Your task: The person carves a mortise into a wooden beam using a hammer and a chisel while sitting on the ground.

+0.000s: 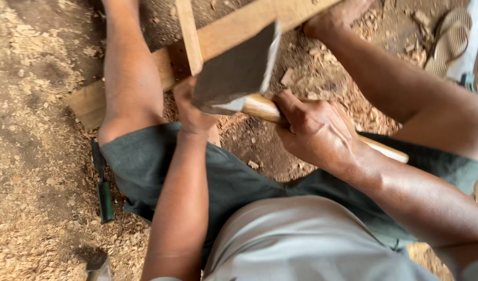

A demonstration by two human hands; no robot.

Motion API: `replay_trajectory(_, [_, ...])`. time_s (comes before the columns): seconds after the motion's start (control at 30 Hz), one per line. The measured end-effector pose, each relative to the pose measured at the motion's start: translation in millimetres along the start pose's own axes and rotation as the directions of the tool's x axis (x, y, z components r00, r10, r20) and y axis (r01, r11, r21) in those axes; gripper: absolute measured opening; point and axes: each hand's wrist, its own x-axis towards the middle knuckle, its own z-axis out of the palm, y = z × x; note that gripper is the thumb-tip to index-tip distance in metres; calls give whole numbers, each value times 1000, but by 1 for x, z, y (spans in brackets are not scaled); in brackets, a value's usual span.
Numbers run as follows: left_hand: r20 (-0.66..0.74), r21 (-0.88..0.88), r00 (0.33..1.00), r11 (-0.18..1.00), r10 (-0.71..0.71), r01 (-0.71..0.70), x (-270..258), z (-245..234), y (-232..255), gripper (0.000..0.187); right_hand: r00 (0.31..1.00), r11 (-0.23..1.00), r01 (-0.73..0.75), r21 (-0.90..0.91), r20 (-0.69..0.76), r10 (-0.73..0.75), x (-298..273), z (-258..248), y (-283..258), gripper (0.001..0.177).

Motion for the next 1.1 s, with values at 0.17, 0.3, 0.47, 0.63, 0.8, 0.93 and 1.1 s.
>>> replay_trajectory(0.17, [528,841,796,-50,297,-539,3,-22,6,21,949,978,-193,-72,237,205,19,13,-3,14])
replay_trajectory(0.3, [256,815,923,449,288,-366,3,-37,1,13,917,952,-305,14,275,290,24,26,8,22])
replay_trajectory(0.47, [265,829,916,413,302,-376,-11,-31,0,14,732,674,-665,320,459,504,-9,50,26,26])
replay_trajectory(0.63, [285,806,899,425,331,-412,-31,10,11,30,481,414,-869,272,662,575,-26,116,94,24])
replay_trajectory(0.8, [231,926,885,189,404,-327,-48,65,40,25,195,54,-979,194,843,501,-49,205,144,22])
replay_trajectory(0.93, [394,623,873,614,289,-485,-61,72,110,20,124,-77,-980,184,865,486,-61,230,166,24])
replay_trajectory(1.1, [-88,377,858,814,506,-442,-26,24,83,8,171,45,-984,171,853,494,-50,224,167,18])
